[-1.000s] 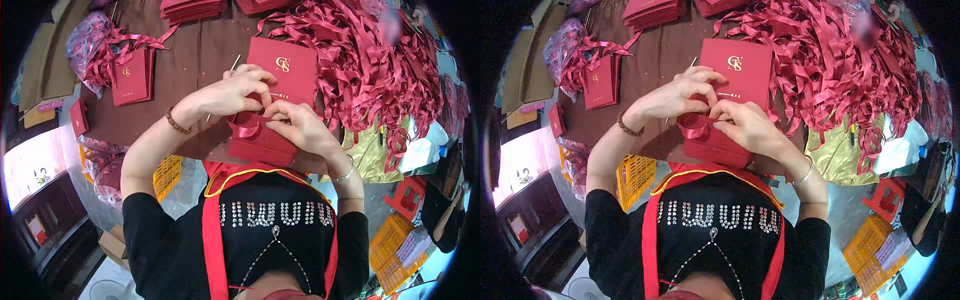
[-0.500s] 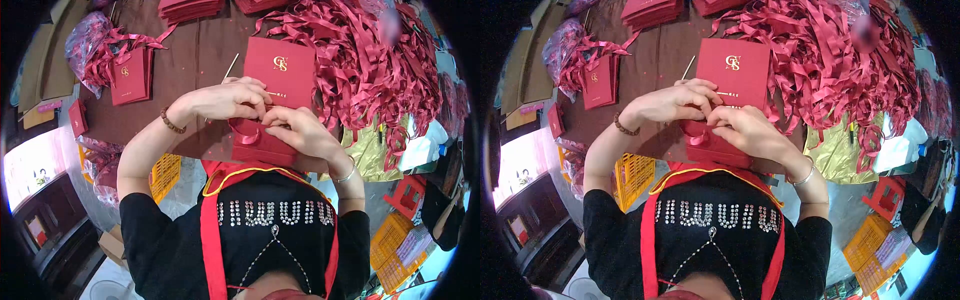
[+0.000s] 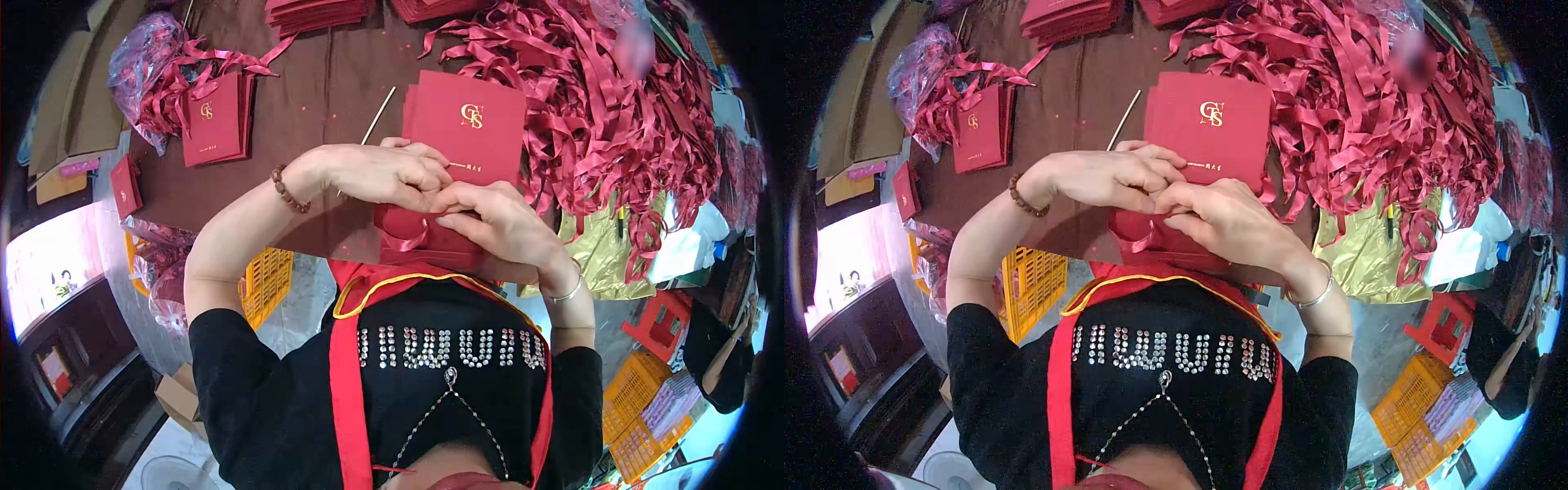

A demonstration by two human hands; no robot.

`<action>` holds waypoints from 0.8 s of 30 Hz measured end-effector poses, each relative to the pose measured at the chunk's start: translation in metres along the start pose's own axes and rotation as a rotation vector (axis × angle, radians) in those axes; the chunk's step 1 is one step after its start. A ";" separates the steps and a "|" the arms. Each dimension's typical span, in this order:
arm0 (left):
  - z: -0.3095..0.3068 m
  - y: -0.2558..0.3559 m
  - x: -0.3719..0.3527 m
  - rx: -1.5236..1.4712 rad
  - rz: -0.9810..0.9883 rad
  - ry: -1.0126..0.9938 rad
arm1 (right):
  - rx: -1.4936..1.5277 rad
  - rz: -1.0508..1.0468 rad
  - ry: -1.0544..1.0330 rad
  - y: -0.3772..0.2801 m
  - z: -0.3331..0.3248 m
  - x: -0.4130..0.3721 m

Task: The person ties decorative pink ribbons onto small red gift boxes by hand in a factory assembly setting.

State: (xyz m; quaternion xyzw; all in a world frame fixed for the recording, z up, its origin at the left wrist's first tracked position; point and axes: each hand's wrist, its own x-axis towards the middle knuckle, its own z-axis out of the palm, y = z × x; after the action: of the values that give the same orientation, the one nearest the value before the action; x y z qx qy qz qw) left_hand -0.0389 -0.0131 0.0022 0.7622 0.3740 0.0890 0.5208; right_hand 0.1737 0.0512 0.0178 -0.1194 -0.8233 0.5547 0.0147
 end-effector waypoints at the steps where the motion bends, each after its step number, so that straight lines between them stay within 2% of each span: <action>1: 0.000 0.001 0.001 -0.018 -0.002 0.014 | -0.001 -0.001 -0.001 -0.001 0.000 0.000; 5: 0.001 0.003 0.001 -0.048 -0.024 0.110 | -0.014 0.035 0.003 -0.006 -0.002 0.002; 8: -0.002 0.010 0.001 -0.038 -0.137 0.157 | -0.059 0.029 0.026 -0.005 -0.002 0.003; 10: 0.000 0.009 0.001 -0.179 -0.227 0.179 | -0.083 0.004 0.044 -0.003 -0.001 0.005; 13: 0.004 0.000 0.003 -0.268 -0.222 0.168 | 0.007 0.069 -0.002 -0.001 -0.004 0.010; 15: 0.003 -0.005 0.006 -0.357 -0.257 0.223 | -0.014 0.108 -0.219 0.001 -0.006 0.013; 16: 0.003 -0.008 0.007 -0.444 -0.289 0.273 | 0.020 0.058 -0.241 -0.003 -0.003 0.014; 19: -0.011 -0.007 0.004 -0.406 -0.210 0.344 | 0.031 -0.010 -0.191 -0.004 0.004 0.020; 21: -0.016 -0.020 0.001 -0.369 -0.065 0.500 | 0.077 0.009 -0.167 -0.003 -0.001 0.021; 22: -0.020 -0.026 -0.002 -0.443 -0.014 0.575 | 0.123 0.033 -0.141 -0.003 -0.004 0.020; 24: -0.026 -0.031 -0.009 -0.543 -0.119 0.649 | 0.202 0.082 -0.104 -0.002 -0.011 0.021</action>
State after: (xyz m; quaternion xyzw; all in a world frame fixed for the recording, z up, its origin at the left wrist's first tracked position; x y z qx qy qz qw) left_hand -0.0732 0.0052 -0.0108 0.5072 0.5248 0.3894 0.5619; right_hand 0.1550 0.0648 0.0213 -0.1220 -0.7572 0.6405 -0.0388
